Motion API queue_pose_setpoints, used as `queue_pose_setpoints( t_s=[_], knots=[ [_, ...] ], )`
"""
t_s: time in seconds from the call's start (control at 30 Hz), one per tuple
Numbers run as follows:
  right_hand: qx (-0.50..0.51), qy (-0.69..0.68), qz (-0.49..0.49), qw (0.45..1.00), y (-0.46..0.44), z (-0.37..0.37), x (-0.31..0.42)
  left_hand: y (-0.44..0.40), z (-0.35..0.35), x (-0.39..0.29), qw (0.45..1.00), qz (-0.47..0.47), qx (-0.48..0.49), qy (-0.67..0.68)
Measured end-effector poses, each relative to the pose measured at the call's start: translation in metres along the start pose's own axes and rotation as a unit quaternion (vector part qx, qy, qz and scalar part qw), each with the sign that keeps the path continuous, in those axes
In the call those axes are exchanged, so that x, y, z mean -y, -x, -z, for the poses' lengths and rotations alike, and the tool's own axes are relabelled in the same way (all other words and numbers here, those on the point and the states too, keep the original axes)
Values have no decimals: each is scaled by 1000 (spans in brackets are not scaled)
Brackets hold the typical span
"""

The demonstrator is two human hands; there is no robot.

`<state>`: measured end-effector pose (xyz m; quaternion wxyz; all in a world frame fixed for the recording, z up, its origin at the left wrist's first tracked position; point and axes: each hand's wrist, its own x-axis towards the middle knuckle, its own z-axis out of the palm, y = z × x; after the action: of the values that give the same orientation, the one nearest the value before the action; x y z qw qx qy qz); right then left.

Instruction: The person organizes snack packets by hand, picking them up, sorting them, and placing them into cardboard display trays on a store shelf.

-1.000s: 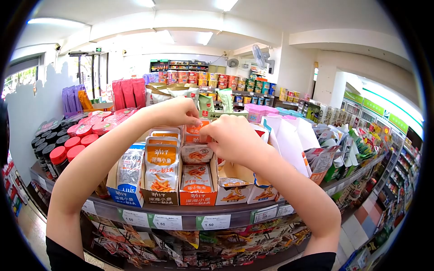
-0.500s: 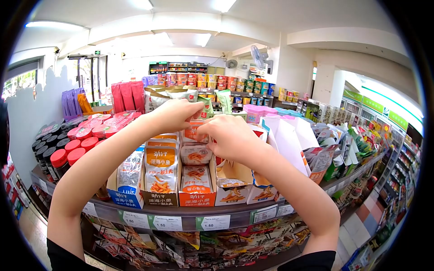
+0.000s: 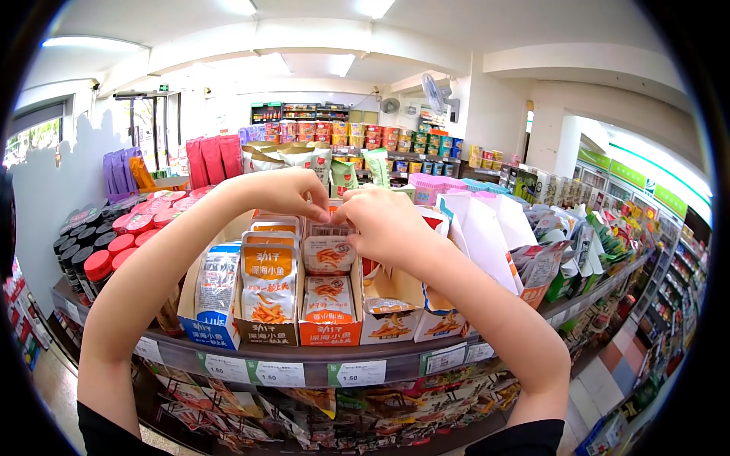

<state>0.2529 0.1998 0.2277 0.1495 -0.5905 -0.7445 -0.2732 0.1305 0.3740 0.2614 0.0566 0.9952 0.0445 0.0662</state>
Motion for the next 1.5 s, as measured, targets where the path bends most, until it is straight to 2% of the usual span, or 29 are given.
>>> queue_pose_setpoints(
  t_s=[0.1,0.2,0.3,0.4,0.5,0.6,0.73,0.77,0.8,0.9,0.97,1.07,1.17,1.27,1.4,1.47,1.5],
  knots=[
    [11,-7,2,1000,-2,2,-4,2,-3,2,999,-29,-23,-2],
    [38,-97,-26,994,-5,2,-11,-2,-7,3,999,-1,-44,-18],
    [39,-165,-138,976,-13,2,-14,-2,-6,4,999,4,-52,-11],
    [-27,-65,-83,994,-18,-9,-24,-2,-7,10,996,-45,-81,-4],
    [-63,-34,-40,997,-24,-25,-33,-2,-2,6,997,5,-62,-38],
    [-95,-48,-31,994,-24,-14,-29,-1,-4,7,986,35,-89,135],
    [-164,-23,39,985,-11,25,5,-4,0,13,990,44,-63,116],
    [-147,16,44,988,-5,34,14,-4,0,13,989,38,-60,127],
    [-169,57,76,981,2,39,20,-5,0,12,988,33,-56,138],
    [-243,175,186,936,17,45,23,1,8,-2,985,111,-38,127],
    [-254,214,209,920,26,42,22,2,9,-7,980,157,-41,112],
    [-258,253,243,900,35,36,19,1,10,4,981,126,-9,149],
    [-251,275,257,892,39,25,15,-2,7,11,974,135,-30,181],
    [-158,258,230,925,40,24,14,2,7,8,965,151,-52,207],
    [-80,-19,162,983,26,32,6,2,8,7,965,159,-52,202],
    [-90,-85,103,987,18,29,-8,1,9,8,967,156,-48,194],
    [-105,-88,31,990,13,28,-13,1,8,8,967,154,-50,198]
  ],
)
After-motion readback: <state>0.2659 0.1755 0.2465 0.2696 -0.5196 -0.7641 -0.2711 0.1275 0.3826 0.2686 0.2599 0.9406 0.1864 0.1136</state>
